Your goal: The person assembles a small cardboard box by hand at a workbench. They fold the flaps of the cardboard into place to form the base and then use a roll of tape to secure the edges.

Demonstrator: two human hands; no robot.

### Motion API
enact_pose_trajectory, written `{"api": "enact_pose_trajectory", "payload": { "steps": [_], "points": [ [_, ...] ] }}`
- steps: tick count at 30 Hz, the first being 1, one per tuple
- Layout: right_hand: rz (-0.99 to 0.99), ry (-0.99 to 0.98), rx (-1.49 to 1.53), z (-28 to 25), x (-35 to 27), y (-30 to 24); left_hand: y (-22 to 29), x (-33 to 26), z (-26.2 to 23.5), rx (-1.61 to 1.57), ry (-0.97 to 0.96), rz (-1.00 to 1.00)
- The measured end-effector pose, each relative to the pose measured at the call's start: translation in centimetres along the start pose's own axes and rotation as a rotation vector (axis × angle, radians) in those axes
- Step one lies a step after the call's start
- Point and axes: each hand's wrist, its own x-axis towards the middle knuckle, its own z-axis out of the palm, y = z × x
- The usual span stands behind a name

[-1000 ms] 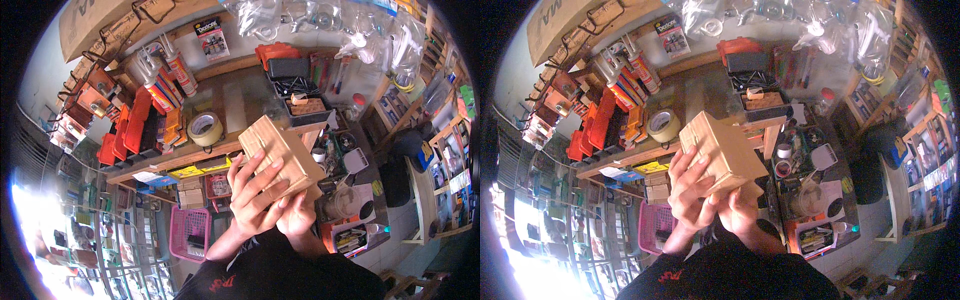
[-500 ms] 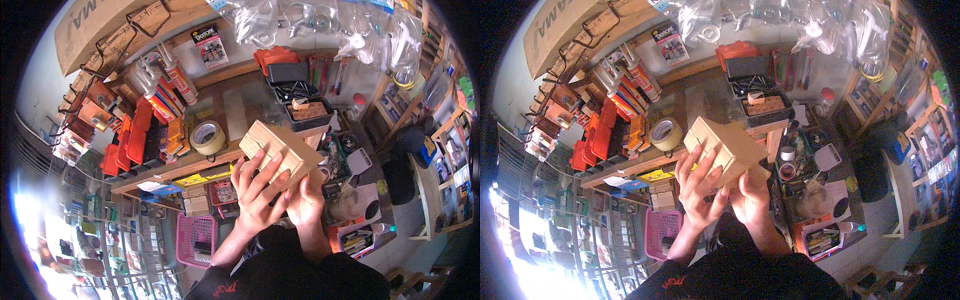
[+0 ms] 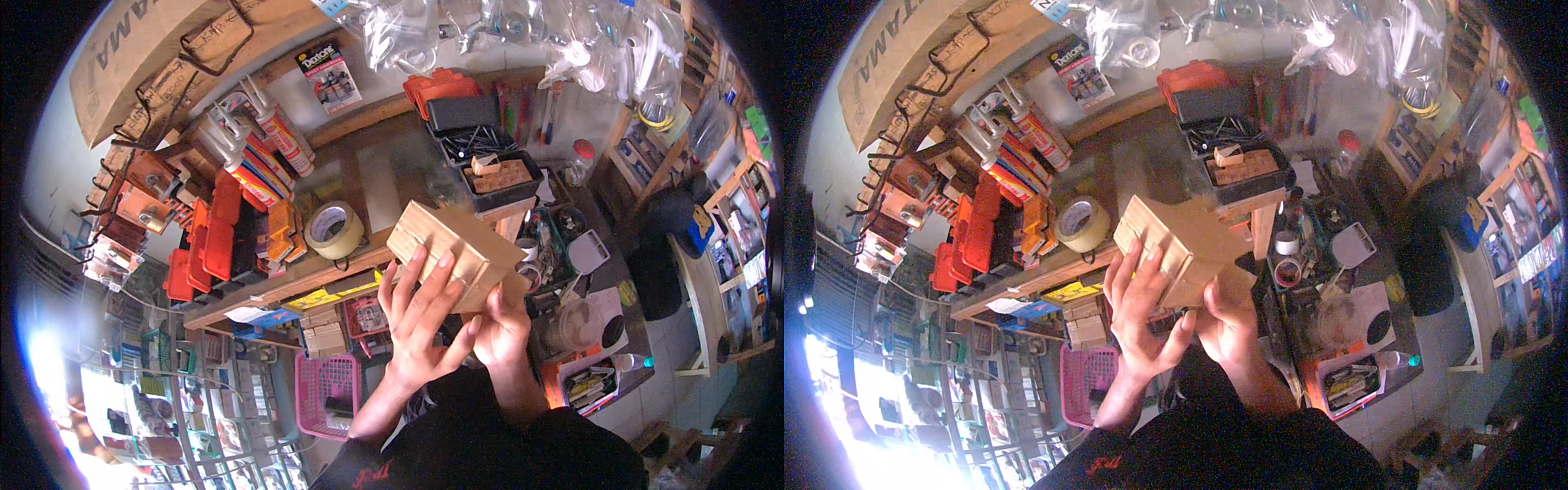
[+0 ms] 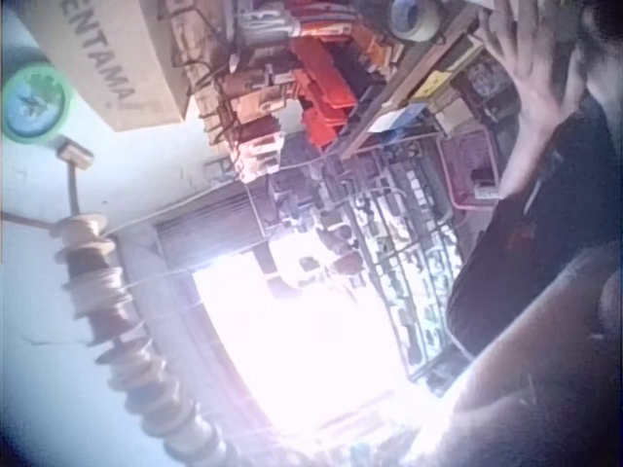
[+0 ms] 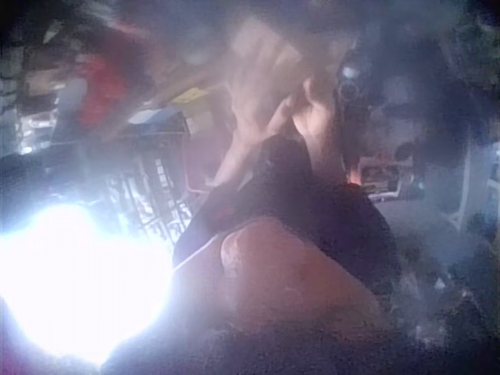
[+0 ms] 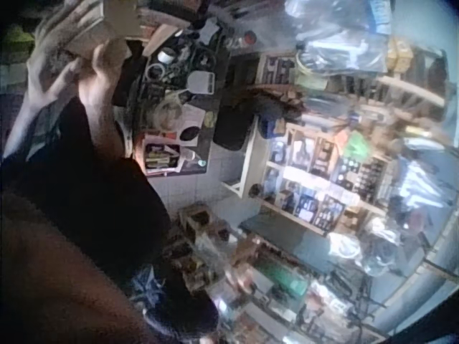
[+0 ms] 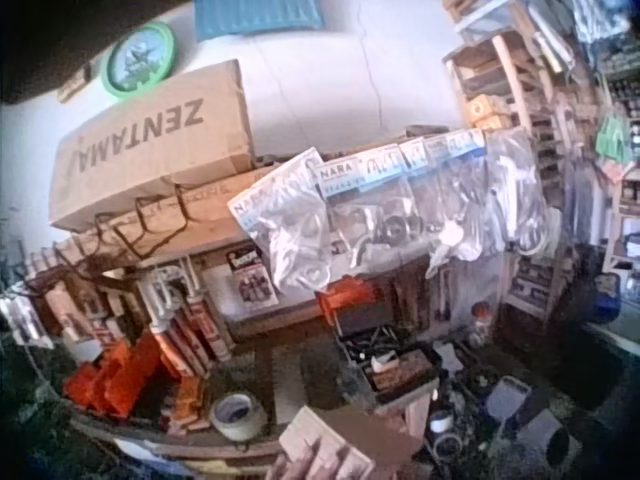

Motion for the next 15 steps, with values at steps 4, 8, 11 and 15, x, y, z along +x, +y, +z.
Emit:
{"api": "enact_pose_trajectory", "payload": {
  "steps": [4, 8, 11, 15],
  "points": [
    [0.013, 0.025, -0.019, 0.4, 0.2, -0.7, -0.9, -0.1, 0.6, 0.042, 0.007, 0.105],
    [0.060, 0.081, -0.062, 0.2, 0.5, -1.1, -0.7, -0.1, 0.5, 0.081, 0.030, 0.110],
    [0.096, 0.081, -0.072, 0.7, 1.0, -1.8, -0.9, -0.1, 0.3, 0.124, -0.007, 0.101],
    [0.157, 0.122, -0.074, -0.4, 1.3, -2.8, -1.9, 0.4, -0.7, 0.125, -0.172, 0.118]
  ]
}}
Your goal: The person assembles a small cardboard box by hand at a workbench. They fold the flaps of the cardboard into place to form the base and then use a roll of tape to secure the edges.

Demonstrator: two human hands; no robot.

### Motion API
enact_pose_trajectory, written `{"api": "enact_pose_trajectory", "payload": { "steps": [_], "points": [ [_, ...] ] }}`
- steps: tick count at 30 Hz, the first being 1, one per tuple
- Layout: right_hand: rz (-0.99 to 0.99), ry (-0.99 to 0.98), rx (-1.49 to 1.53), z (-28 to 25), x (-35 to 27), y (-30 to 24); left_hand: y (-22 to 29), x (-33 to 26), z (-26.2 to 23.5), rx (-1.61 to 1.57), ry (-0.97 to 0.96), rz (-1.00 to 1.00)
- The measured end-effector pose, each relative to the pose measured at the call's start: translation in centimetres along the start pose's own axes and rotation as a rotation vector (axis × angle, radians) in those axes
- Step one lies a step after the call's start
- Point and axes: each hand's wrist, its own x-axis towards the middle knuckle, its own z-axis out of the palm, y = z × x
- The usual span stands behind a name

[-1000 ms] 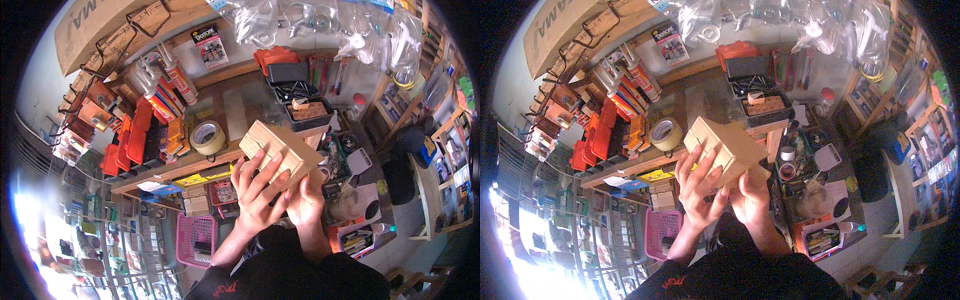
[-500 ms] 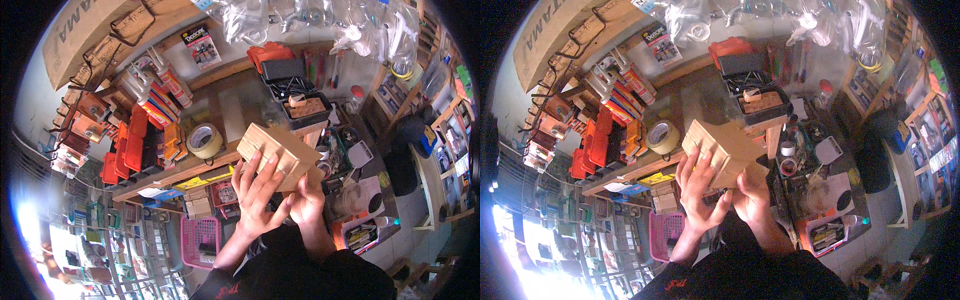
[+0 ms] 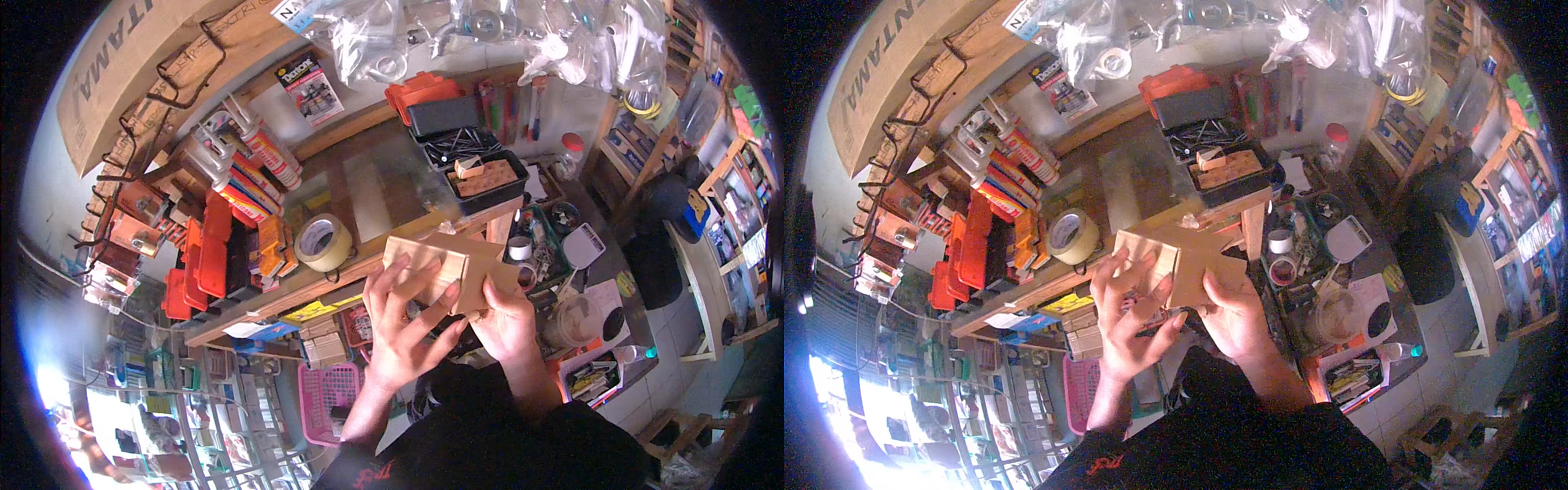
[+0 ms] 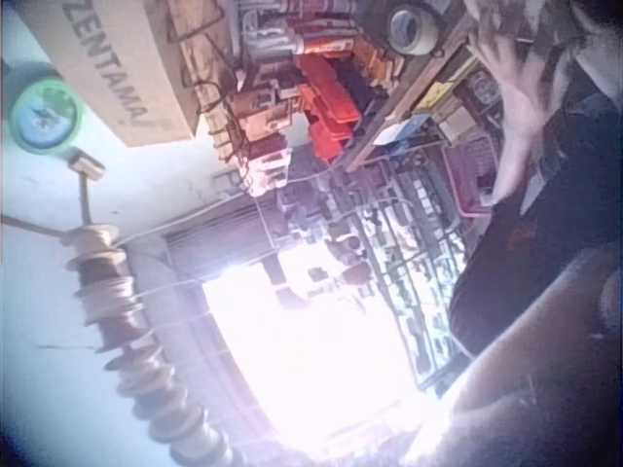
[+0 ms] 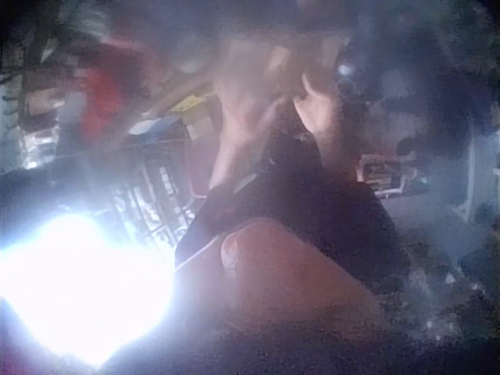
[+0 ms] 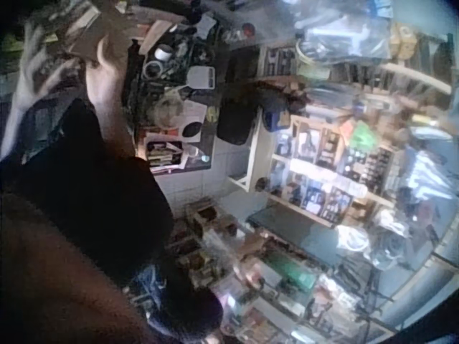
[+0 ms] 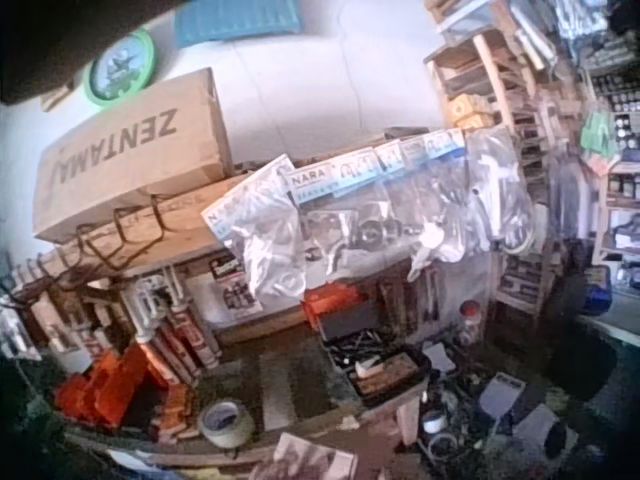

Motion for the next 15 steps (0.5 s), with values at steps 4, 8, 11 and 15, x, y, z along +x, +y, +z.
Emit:
{"api": "enact_pose_trajectory", "payload": {
  "steps": [4, 8, 11, 15],
  "points": [
    [0.162, -0.042, 0.019, -1.5, 0.0, -1.0, -1.2, 0.8, -1.2, -0.062, -0.126, 0.046],
    [0.374, -0.017, 0.108, -3.3, 0.1, -1.5, -1.7, 1.4, -1.9, -0.184, -0.355, 0.025],
    [0.403, -0.052, 0.177, -4.0, 0.1, -1.6, -1.8, 0.5, -1.3, -0.321, -0.344, -0.079],
    [0.126, -0.294, 0.095, -4.8, -0.6, -0.8, -1.6, -0.7, 0.3, -0.597, -0.111, -0.161]
  ]
}}
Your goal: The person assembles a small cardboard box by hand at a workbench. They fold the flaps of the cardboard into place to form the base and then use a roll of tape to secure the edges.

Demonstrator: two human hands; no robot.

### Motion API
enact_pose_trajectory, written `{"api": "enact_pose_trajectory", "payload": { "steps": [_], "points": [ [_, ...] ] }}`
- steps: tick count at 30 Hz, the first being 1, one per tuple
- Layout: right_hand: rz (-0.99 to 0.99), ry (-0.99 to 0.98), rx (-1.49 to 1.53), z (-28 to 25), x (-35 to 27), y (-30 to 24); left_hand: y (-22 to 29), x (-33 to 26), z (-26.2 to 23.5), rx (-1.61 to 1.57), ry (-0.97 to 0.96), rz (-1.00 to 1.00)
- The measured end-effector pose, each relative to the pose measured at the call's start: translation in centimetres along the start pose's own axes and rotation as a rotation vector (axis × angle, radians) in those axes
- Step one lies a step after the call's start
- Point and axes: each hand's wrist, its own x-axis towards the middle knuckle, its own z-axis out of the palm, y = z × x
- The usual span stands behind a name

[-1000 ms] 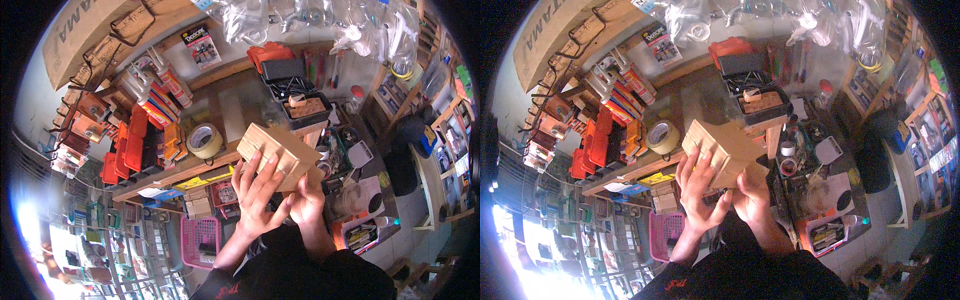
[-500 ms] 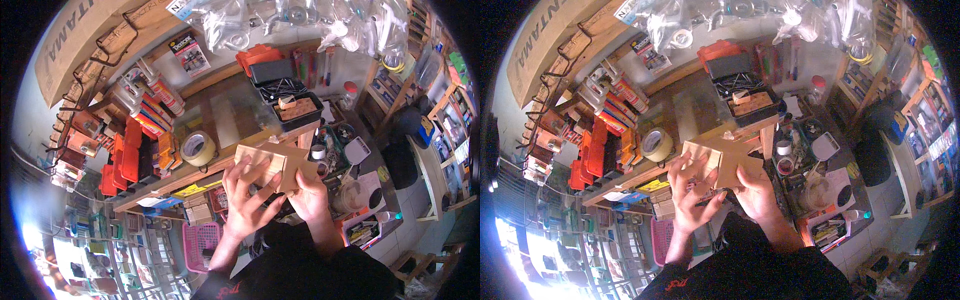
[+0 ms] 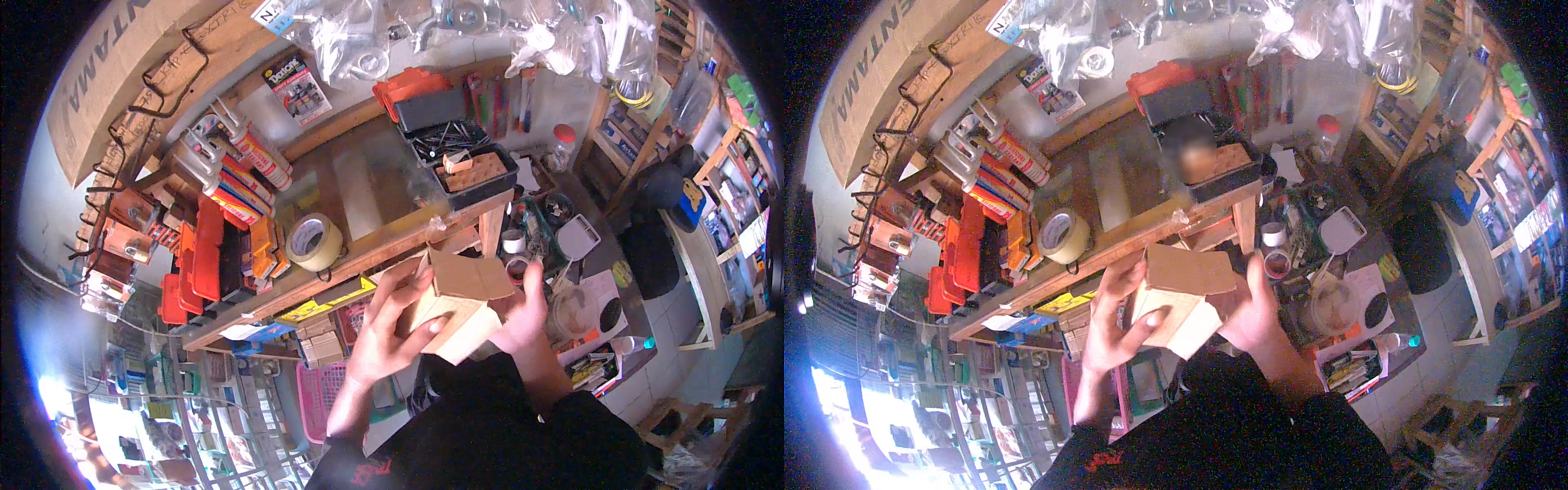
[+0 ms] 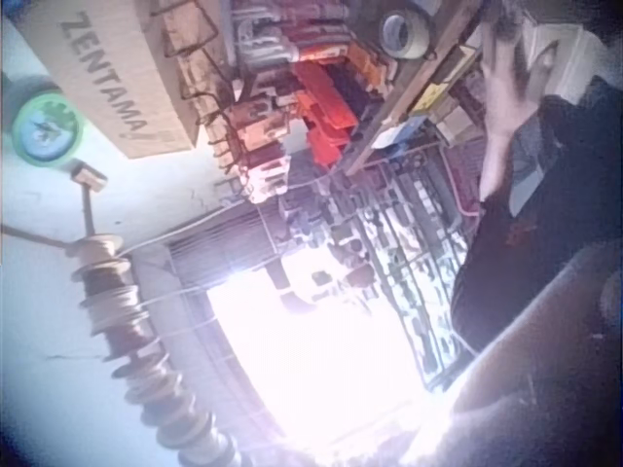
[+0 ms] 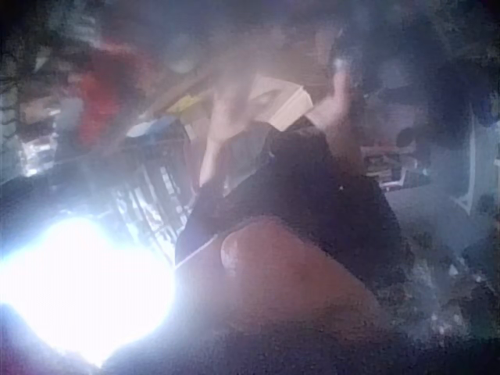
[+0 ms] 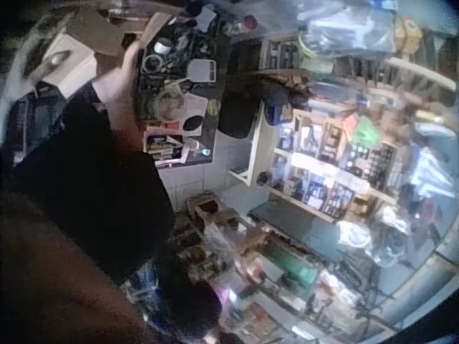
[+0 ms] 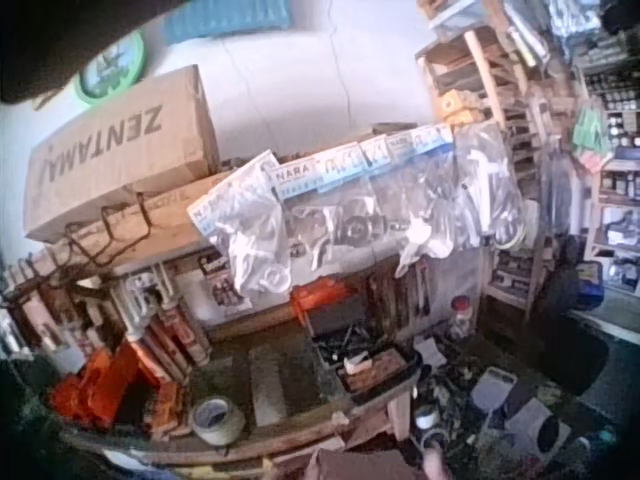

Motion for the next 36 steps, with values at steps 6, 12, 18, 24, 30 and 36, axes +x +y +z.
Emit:
{"api": "enact_pose_trajectory", "payload": {
  "steps": [6, 12, 18, 24, 30, 36],
  "points": [
    [-0.026, 0.015, -0.433, 1.6, -2.6, 0.6, 0.8, 0.4, 2.1, 0.008, 0.103, 0.103],
    [0.165, -0.003, -0.396, -1.7, -5.5, 0.4, 2.1, 0.2, 2.7, 0.122, 0.053, 0.156],
    [0.288, -0.033, -0.529, -1.8, -6.5, 0.2, 3.1, -0.1, 2.7, 0.189, -0.018, 0.183],
    [0.317, -0.051, -0.635, -1.7, -6.7, -0.1, 4.8, 0.5, 2.8, 0.304, -0.060, 0.189],
    [0.352, -0.070, -0.700, -1.5, -7.3, -0.2, 4.3, 0.4, 2.4, 0.279, -0.072, 0.136],
    [0.370, -0.102, -0.764, -1.4, -7.3, -0.2, 3.9, 0.5, 3.0, 0.246, -0.040, 0.130]
  ]
}}
